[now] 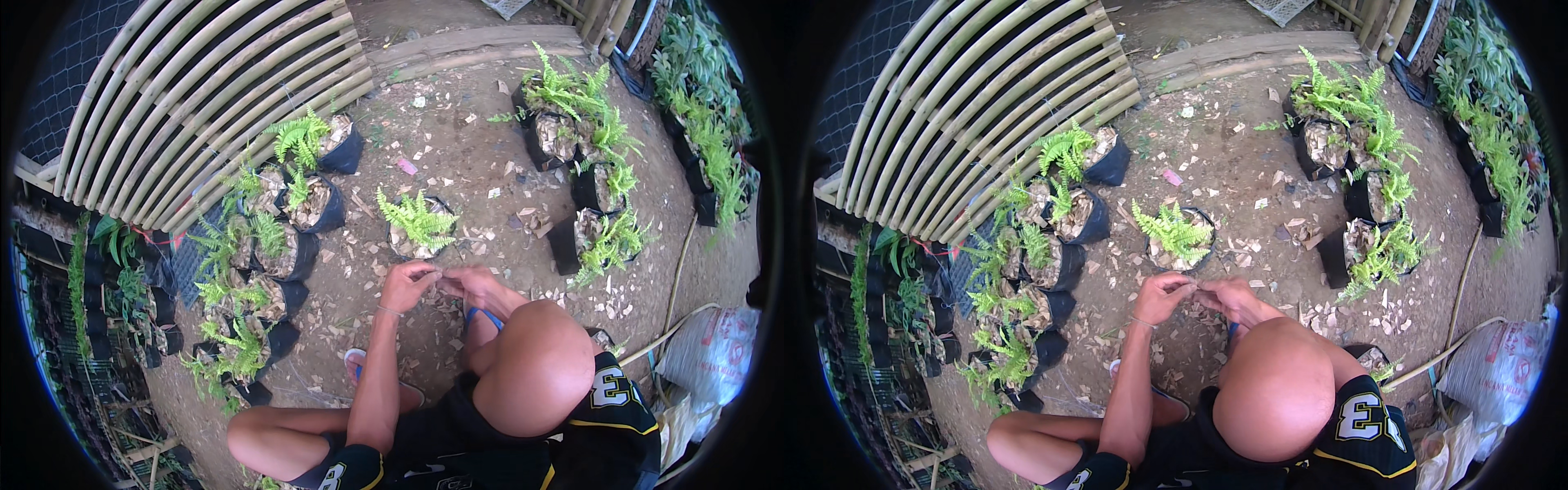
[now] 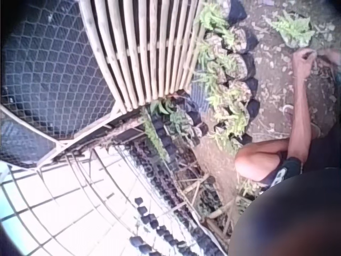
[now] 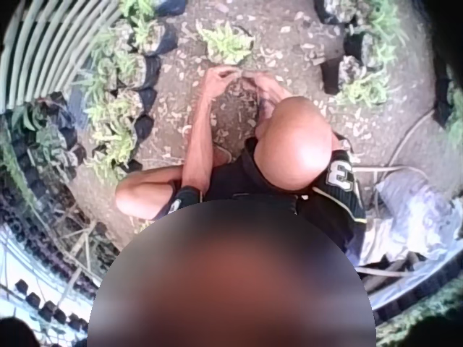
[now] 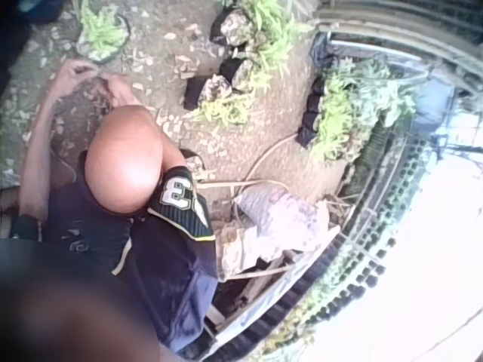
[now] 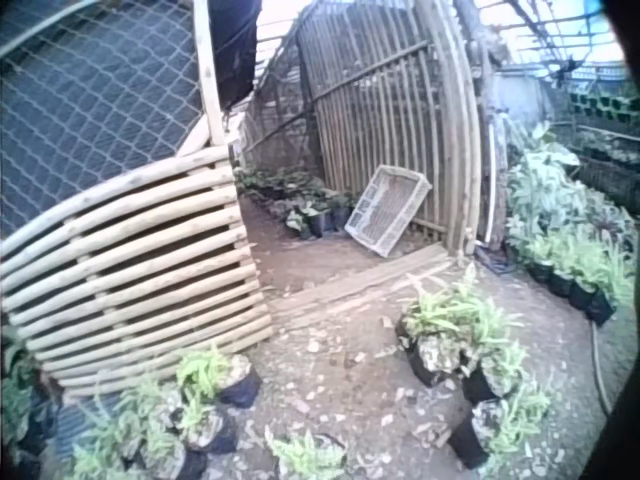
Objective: The person sits on the ground and ties strings around the stems of several potted ferns. They pick up each plant, wrap a string around its base, and secure it before moving to the next one.
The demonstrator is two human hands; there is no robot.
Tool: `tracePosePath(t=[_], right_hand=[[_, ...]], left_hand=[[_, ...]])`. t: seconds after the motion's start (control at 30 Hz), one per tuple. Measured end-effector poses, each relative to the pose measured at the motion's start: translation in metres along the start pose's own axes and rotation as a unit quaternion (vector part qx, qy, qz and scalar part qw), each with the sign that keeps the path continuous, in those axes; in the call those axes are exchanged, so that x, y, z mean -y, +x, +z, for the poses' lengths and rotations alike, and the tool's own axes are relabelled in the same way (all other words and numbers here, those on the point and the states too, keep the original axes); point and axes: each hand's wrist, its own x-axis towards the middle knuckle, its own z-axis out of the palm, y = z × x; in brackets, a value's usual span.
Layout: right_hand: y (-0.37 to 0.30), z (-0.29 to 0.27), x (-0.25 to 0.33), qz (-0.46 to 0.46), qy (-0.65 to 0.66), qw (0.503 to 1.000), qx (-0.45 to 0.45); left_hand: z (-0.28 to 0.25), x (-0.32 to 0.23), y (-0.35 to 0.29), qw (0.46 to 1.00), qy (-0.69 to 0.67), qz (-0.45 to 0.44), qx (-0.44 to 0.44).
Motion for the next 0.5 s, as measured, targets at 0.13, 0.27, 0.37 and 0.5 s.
tracePosePath(t=[0.13, 0.27, 0.37, 0.5], right_hand=[[0.004, 0.003, -0.002, -0.063, 0.008, 0.997, -0.054], [0.011, 0.003, -0.002, -0.085, 0.074, 0.988, -0.101], [0.010, 0.001, -0.003, -0.079, 0.091, 0.989, -0.090], [0.004, 0.001, -0.005, -0.067, 0.080, 0.991, -0.081]], left_hand=[[0.002, -0.002, 0.002, 0.999, 0.038, 0.029, 0.018], [0.003, -0.006, 0.002, 0.994, 0.080, 0.074, 0.024], [0.002, -0.008, 0.002, 0.991, 0.104, 0.081, 0.010], [-0.002, -0.007, 0.001, 0.954, 0.254, 0.117, -0.110]])
